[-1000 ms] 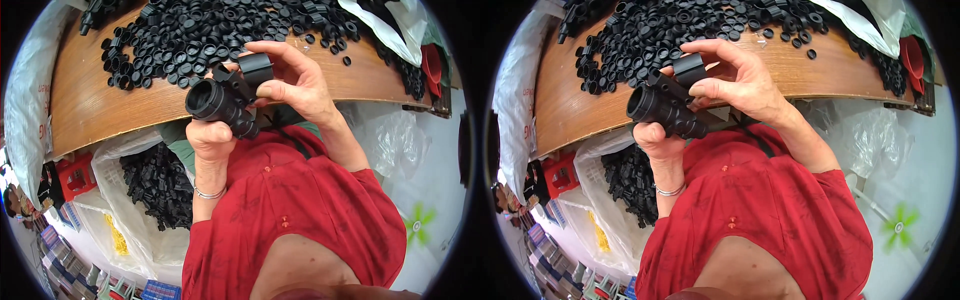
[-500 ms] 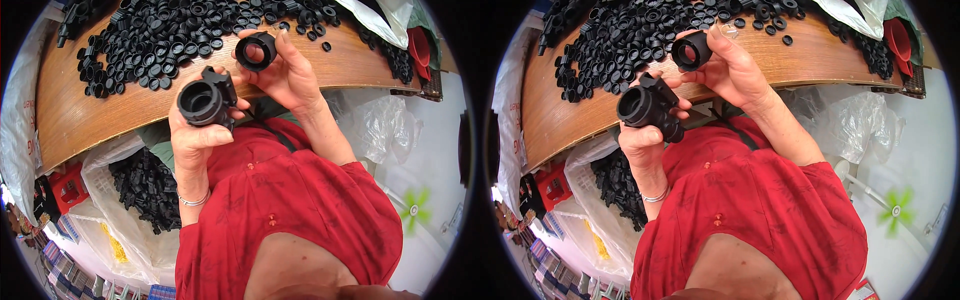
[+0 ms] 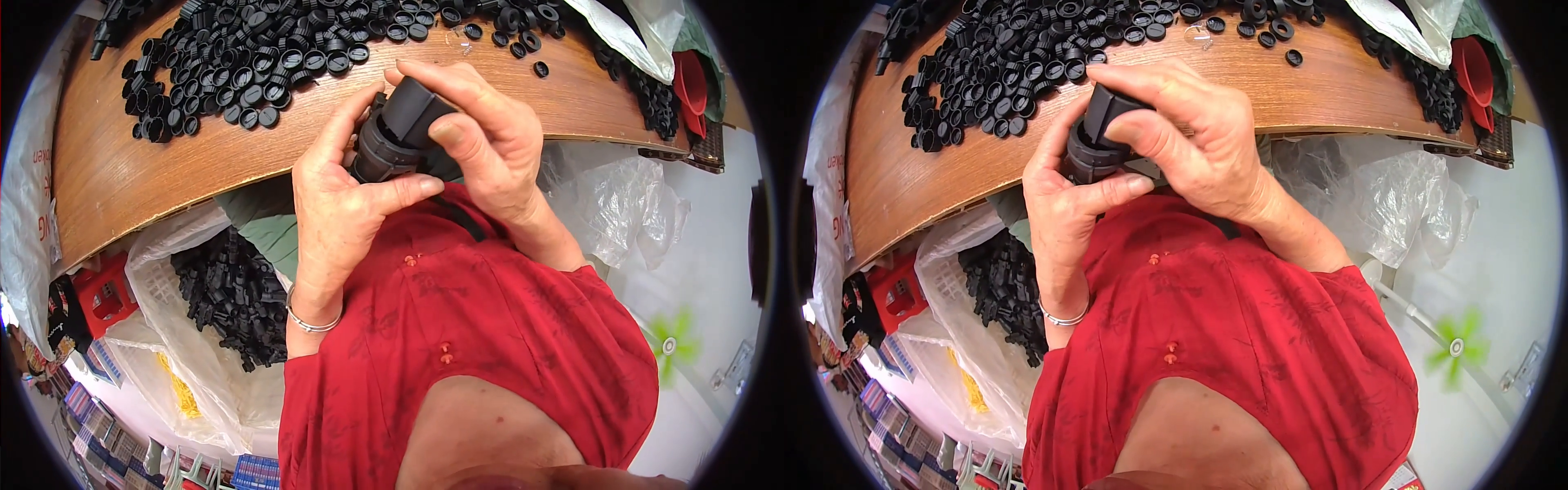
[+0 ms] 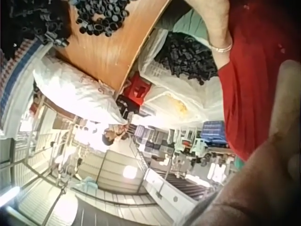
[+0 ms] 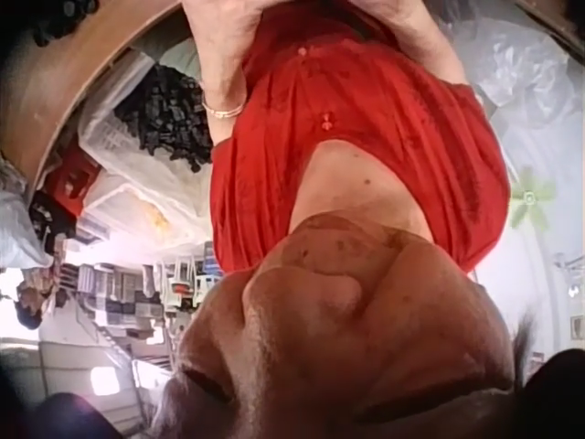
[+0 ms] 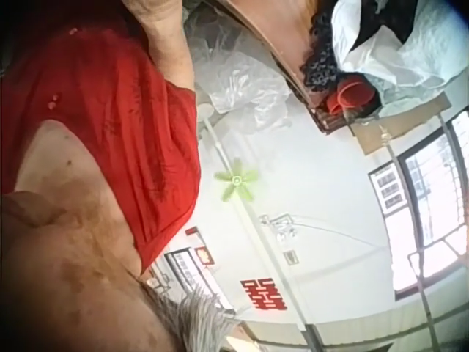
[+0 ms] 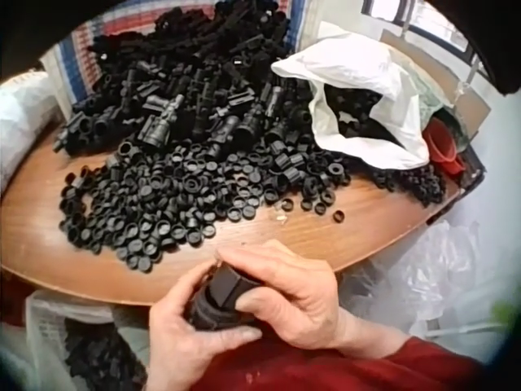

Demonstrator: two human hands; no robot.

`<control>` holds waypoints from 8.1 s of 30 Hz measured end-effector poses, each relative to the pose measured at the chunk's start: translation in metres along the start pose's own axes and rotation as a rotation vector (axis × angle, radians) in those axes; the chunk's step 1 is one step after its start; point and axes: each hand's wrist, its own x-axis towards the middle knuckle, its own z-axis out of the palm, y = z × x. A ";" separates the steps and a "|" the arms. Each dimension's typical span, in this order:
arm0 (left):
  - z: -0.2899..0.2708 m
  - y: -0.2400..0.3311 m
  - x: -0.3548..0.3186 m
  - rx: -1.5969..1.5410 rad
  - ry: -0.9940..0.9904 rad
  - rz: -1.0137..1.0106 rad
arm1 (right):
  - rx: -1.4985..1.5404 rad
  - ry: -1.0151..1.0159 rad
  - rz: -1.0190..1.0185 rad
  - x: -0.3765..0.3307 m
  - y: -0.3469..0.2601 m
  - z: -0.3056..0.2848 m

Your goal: The person assembles plastic scopes by attaching caps and rings to the scope bodies by hand.

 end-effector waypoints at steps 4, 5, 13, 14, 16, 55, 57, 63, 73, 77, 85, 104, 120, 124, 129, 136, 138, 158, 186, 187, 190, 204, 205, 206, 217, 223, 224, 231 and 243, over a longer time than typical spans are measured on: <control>0.002 -0.007 -0.002 0.119 0.049 0.100 | -0.165 0.057 -0.185 -0.004 0.002 0.009; 0.004 -0.007 -0.003 0.116 0.046 0.107 | -0.141 0.055 -0.151 -0.006 0.000 0.010; -0.005 0.010 -0.004 -0.008 -0.165 -0.178 | -0.053 -0.035 -0.209 -0.014 0.005 0.001; -0.004 0.008 -0.003 -0.008 -0.169 -0.181 | -0.053 -0.033 -0.211 -0.016 0.007 0.001; -0.004 0.003 -0.003 0.243 -0.124 -0.118 | -0.001 -0.024 -0.163 -0.020 0.010 0.002; 0.015 -0.028 -0.015 0.412 -0.047 -0.054 | 0.037 0.200 0.022 -0.068 0.013 0.016; 0.014 -0.034 -0.019 0.307 -0.062 -0.066 | 0.045 0.134 0.038 -0.071 0.014 0.016; -0.024 -0.059 -0.030 -0.334 -0.061 -0.315 | 0.223 0.159 0.301 -0.096 0.022 0.015; -0.002 -0.083 -0.028 -0.302 0.147 -0.482 | 0.562 -0.194 0.880 -0.117 0.031 0.026; 0.001 -0.085 -0.029 -0.330 0.105 -0.504 | 0.607 -0.170 0.951 -0.112 0.030 0.024; 0.009 -0.074 -0.033 -0.108 0.291 -0.396 | 0.602 -0.142 0.832 -0.117 0.044 0.032; 0.012 -0.065 -0.037 -0.147 0.293 -0.396 | 0.753 -0.042 0.838 -0.117 0.049 0.029; 0.022 -0.051 -0.017 0.010 0.306 -0.396 | 0.844 -0.116 0.963 -0.101 0.048 0.015; 0.023 -0.055 -0.022 -0.028 0.279 -0.412 | 0.978 -0.178 1.028 -0.102 0.050 0.008; 0.029 -0.056 -0.015 0.013 0.314 -0.285 | 0.960 -0.174 0.971 -0.101 0.053 0.011; 0.018 -0.065 -0.023 0.004 0.242 -0.376 | 0.794 -0.179 0.939 -0.106 0.045 0.006; 0.027 -0.073 -0.028 -0.026 0.306 -0.308 | 0.728 -0.123 0.882 -0.125 0.051 0.013; -0.008 -0.023 -0.032 -0.149 0.163 -0.014 | 0.478 -0.279 0.685 -0.058 0.010 0.004; -0.320 -0.187 -0.166 0.084 1.609 -0.641 | 0.014 -0.046 0.324 -0.016 0.031 -0.010; -0.371 -0.224 -0.223 0.769 1.500 -0.461 | 0.077 -0.062 0.286 -0.011 0.024 -0.006; -0.296 -0.116 -0.109 0.757 1.571 0.070 | 0.005 0.009 0.308 -0.017 0.033 -0.006; -0.150 0.097 0.217 1.720 0.790 0.688 | -0.244 0.073 0.043 -0.013 0.036 0.006; -0.153 0.098 0.230 1.733 0.747 0.564 | -0.237 0.070 0.033 -0.013 0.034 0.006; -0.156 0.103 0.239 1.744 0.698 0.441 | -0.230 0.068 0.026 -0.012 0.033 0.005; -0.147 0.100 0.178 0.527 0.640 0.706 | -0.166 0.054 0.016 -0.014 0.035 -0.001; -0.099 0.045 0.067 -0.120 0.263 0.453 | -0.135 -0.069 0.040 -0.016 0.036 -0.002; -0.104 0.033 0.053 -0.312 0.192 0.394 | -0.092 -0.091 0.067 -0.013 0.037 0.000; -0.051 -0.046 0.058 -0.761 -0.172 -0.111 | 0.127 -0.708 -0.406 0.012 0.009 0.051; -0.082 -0.037 0.044 -0.743 -0.152 -0.136 | 1.703 -0.583 -0.478 0.019 -0.002 0.176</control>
